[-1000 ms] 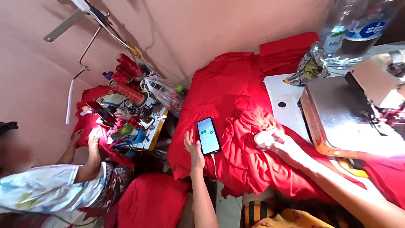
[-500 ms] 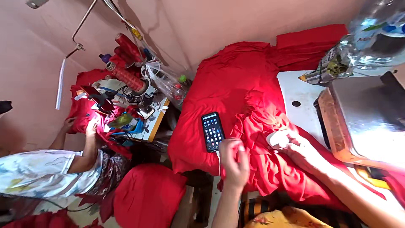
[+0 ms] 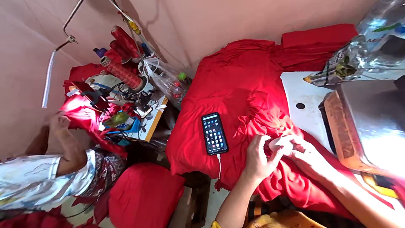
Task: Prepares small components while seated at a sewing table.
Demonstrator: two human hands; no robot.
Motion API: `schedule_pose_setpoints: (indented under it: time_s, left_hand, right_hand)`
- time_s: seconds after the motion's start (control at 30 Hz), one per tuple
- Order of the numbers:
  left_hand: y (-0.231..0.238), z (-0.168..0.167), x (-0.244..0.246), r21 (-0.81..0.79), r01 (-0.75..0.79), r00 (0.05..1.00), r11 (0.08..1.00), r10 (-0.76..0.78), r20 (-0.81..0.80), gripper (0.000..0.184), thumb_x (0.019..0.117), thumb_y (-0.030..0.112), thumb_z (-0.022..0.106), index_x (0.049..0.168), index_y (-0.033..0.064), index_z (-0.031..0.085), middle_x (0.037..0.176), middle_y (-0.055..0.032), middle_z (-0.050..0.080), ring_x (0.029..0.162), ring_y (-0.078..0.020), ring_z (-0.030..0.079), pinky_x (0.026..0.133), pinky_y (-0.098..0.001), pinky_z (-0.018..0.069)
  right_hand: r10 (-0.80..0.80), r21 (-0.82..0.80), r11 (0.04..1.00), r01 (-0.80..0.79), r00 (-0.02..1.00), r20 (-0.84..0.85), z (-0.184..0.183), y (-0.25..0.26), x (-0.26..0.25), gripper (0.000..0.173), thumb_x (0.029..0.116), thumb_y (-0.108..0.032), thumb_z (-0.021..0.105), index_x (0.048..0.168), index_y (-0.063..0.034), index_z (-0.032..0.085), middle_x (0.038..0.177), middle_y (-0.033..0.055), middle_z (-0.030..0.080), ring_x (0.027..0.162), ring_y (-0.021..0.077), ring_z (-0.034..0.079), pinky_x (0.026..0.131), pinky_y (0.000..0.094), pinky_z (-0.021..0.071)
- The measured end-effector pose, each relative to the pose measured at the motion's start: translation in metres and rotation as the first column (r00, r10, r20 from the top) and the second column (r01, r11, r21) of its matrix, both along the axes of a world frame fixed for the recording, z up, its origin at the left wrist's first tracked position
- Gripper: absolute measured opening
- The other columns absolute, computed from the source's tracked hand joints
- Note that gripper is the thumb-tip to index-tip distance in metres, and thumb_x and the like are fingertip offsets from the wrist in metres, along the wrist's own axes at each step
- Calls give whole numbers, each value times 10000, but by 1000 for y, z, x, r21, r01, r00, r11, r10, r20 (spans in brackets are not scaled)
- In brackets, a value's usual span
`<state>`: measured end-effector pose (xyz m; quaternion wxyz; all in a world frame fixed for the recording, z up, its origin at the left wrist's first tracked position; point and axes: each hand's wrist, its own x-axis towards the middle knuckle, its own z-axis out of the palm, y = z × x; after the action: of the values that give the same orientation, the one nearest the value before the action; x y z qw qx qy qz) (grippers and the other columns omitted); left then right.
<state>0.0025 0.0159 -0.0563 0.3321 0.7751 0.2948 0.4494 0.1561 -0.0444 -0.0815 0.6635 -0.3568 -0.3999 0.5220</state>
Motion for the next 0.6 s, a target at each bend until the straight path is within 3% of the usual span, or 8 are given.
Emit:
schedule_pose_setpoints:
  time_s: [0.17, 0.37, 0.5, 0.6]
  left_hand:
    - [1, 2, 0, -62, 0, 1000, 998, 0, -5, 311, 915, 156, 672, 1037, -130, 663, 981, -213, 705, 939, -215, 702, 881, -321, 567]
    - [1, 6, 0, -98, -25, 1000, 995, 23, -18, 292, 934, 128, 618, 1004, -149, 677, 935, -229, 710, 886, -223, 706, 844, -327, 566]
    - [0, 7, 2, -118, -60, 994, 991, 48, -100, 307, 982, 149, 579, 1039, -137, 675, 953, -227, 714, 892, -245, 714, 850, -360, 574]
    - [-4, 10, 7, -33, -110, 970, 993, 100, -222, 305, 1013, 155, 552, 1053, -128, 657, 957, -226, 697, 874, -283, 711, 831, -389, 587]
  right_hand:
    - [-10, -39, 999, 11, 1000, 15, 0, -1, 1, 275, 865, -240, 793, 1117, -213, 687, 1018, -58, 749, 896, 80, 721, 791, 262, 615]
    - [-5, -66, 998, 6, 1000, 5, 3, -2, 0, 219, 872, -168, 757, 1074, -210, 684, 962, -73, 754, 841, 60, 719, 750, 243, 610]
    - [-9, -79, 997, 9, 1000, 0, 6, -2, 0, 218, 880, -104, 717, 1076, -183, 666, 946, -65, 753, 828, 69, 722, 745, 252, 613]
    - [3, -79, 997, -3, 1000, 10, 7, -2, 1, 219, 895, -78, 699, 1090, -167, 654, 948, -64, 752, 837, 77, 725, 769, 268, 618]
